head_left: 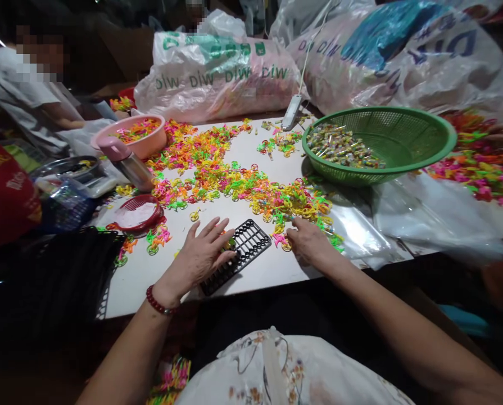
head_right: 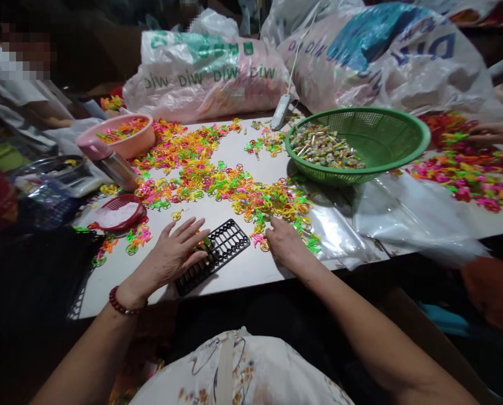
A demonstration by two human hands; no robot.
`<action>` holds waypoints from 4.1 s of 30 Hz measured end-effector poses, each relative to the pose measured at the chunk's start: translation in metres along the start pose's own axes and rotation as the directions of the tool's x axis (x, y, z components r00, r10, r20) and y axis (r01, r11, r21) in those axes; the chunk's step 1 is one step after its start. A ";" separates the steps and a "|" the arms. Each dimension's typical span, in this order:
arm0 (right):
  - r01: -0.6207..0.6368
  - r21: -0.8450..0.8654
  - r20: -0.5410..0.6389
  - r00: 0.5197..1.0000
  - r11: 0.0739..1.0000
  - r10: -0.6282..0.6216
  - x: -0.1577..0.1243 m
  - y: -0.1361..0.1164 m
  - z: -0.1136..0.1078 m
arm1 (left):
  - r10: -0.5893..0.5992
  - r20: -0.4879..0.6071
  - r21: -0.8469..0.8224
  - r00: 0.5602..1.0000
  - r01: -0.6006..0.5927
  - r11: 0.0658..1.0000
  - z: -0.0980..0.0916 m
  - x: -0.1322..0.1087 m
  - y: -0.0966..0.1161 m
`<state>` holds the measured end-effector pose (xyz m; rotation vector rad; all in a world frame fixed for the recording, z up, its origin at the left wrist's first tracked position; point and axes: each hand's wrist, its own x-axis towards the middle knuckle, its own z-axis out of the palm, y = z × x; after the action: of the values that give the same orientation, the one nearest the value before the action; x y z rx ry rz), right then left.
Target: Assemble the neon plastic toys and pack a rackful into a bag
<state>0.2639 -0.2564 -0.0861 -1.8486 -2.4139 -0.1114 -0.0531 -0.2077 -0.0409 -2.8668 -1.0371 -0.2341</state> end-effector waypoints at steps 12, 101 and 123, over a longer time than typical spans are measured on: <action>-0.130 0.316 -0.004 0.990 0.940 0.138 0.009 -0.017 -0.007 | -0.020 -0.014 -0.050 1.000 0.019 0.999 -0.006 -0.002 0.006; 0.036 0.553 -0.011 0.999 0.833 -0.036 0.074 -0.062 0.016 | 0.028 -0.007 0.006 1.000 -0.028 1.000 0.004 0.018 0.013; -0.257 0.950 0.238 0.964 0.179 0.121 0.067 -0.054 0.028 | 0.046 0.074 -0.104 0.996 -0.038 0.994 -0.005 0.014 0.012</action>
<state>0.1935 -0.2030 -0.1054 -1.3616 -1.4239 1.2996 -0.0357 -0.2088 -0.0342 -3.0086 -1.0046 -0.1816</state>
